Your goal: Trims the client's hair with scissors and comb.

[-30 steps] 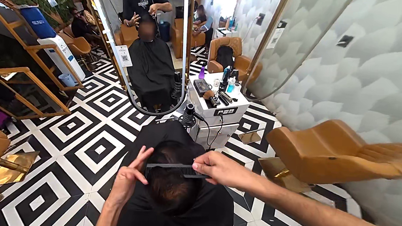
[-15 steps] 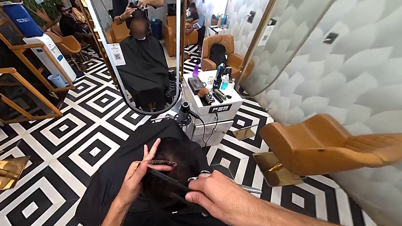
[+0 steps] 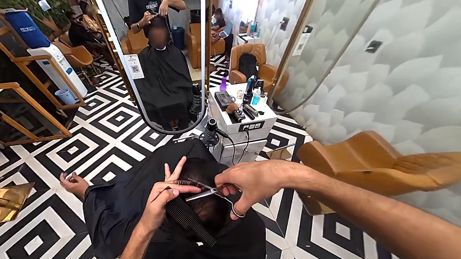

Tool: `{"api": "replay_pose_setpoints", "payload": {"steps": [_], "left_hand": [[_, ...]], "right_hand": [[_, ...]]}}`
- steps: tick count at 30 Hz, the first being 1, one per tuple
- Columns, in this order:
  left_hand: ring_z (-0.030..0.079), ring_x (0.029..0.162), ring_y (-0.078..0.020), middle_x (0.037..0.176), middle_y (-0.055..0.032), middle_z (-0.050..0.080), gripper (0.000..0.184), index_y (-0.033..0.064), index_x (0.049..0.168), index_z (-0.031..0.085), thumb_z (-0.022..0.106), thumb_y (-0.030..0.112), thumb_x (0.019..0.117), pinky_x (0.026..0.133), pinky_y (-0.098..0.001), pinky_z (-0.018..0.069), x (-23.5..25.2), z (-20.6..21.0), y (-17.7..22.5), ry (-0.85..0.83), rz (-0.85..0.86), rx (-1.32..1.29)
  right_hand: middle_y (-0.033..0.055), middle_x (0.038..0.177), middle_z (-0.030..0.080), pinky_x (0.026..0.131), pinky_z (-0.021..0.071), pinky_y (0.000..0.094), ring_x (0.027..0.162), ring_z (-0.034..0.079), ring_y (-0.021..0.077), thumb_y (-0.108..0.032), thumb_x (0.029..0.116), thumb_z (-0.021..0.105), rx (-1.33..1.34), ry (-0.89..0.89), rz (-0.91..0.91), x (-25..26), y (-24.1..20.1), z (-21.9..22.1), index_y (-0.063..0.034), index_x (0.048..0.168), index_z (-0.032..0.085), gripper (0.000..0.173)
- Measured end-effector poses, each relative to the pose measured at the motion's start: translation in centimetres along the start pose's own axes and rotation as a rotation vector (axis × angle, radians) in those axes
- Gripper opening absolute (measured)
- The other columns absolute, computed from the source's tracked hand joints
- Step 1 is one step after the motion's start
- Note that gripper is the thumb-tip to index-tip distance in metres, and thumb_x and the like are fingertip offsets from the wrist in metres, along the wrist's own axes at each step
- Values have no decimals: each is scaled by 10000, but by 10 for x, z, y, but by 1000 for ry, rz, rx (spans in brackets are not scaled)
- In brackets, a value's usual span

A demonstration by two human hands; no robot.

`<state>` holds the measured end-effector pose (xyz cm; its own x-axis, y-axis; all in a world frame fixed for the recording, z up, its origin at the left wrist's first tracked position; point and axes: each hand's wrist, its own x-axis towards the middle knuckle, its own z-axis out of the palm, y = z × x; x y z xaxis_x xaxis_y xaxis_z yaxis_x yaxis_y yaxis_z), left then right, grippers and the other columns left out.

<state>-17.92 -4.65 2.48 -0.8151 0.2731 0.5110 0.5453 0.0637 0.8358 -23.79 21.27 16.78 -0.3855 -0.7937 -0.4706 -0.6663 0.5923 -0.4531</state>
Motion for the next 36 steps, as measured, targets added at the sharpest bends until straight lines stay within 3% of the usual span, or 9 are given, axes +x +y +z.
{"api": "replay_pose_setpoints", "payload": {"steps": [7,12,14,18,20,26,30,33,36], "left_hand": [[281,1540,-341,1268,-77,726,516,163,994,827,320,255,1024,1258,-593,-92,-1,0,-2,0,10,0],[383,1493,-333,1204,-83,753,507,134,1010,814,326,267,1043,1267,-564,-82,1,-1,1,-26,46,-31],[481,1424,-332,1168,-91,762,576,125,1012,816,296,365,1077,1280,-563,-30,5,-3,9,3,96,-55],[334,1495,-439,1245,-172,721,654,121,831,790,235,370,1073,1298,-521,70,15,-13,35,257,167,-175],[299,1514,-426,1355,-190,657,646,121,795,772,224,332,1065,1290,-485,156,21,-17,45,349,167,-275],[344,1491,-427,1323,-223,665,674,61,785,729,167,295,1075,1274,-473,218,42,-4,51,422,146,-310],[531,1386,-280,1342,-145,674,570,-5,1035,720,253,310,1125,1180,-417,395,42,-14,43,647,83,-198],[541,1373,-206,1465,-75,594,554,11,1140,705,270,353,1129,1154,-369,419,12,-26,19,649,-46,-149],[414,1473,-266,1523,-68,540,513,104,1073,744,390,475,1083,1224,-437,321,-32,-39,-11,476,-64,-214]], "right_hand": [[27,684,641,517,545,298,533,612,115,-182,904,796,71,-1,-55,20,-1,-7,-61,949,683,172],[34,673,664,531,558,306,525,626,122,-192,911,790,67,7,-39,20,-4,-12,-60,938,720,152],[44,786,706,616,576,336,627,657,134,-92,908,776,168,190,-47,14,2,-16,-56,1028,720,137],[113,1115,718,904,564,363,1054,684,201,76,867,489,731,699,-263,8,42,-6,-18,1043,624,241],[111,1015,730,810,557,351,955,696,194,-9,866,450,873,878,-267,6,43,13,-65,967,586,179],[-22,744,700,600,547,232,637,638,55,-226,1057,549,453,810,-402,9,-11,72,-51,1113,707,242],[1,732,668,614,545,342,624,626,111,-198,1070,489,256,1114,-87,20,16,42,-70,1091,711,258],[47,738,696,732,525,530,675,667,212,-217,1051,552,132,993,77,25,40,42,-93,1054,744,228],[33,699,664,634,551,433,609,641,170,-191,1040,553,164,837,-3,16,38,70,-81,999,738,219]]}}
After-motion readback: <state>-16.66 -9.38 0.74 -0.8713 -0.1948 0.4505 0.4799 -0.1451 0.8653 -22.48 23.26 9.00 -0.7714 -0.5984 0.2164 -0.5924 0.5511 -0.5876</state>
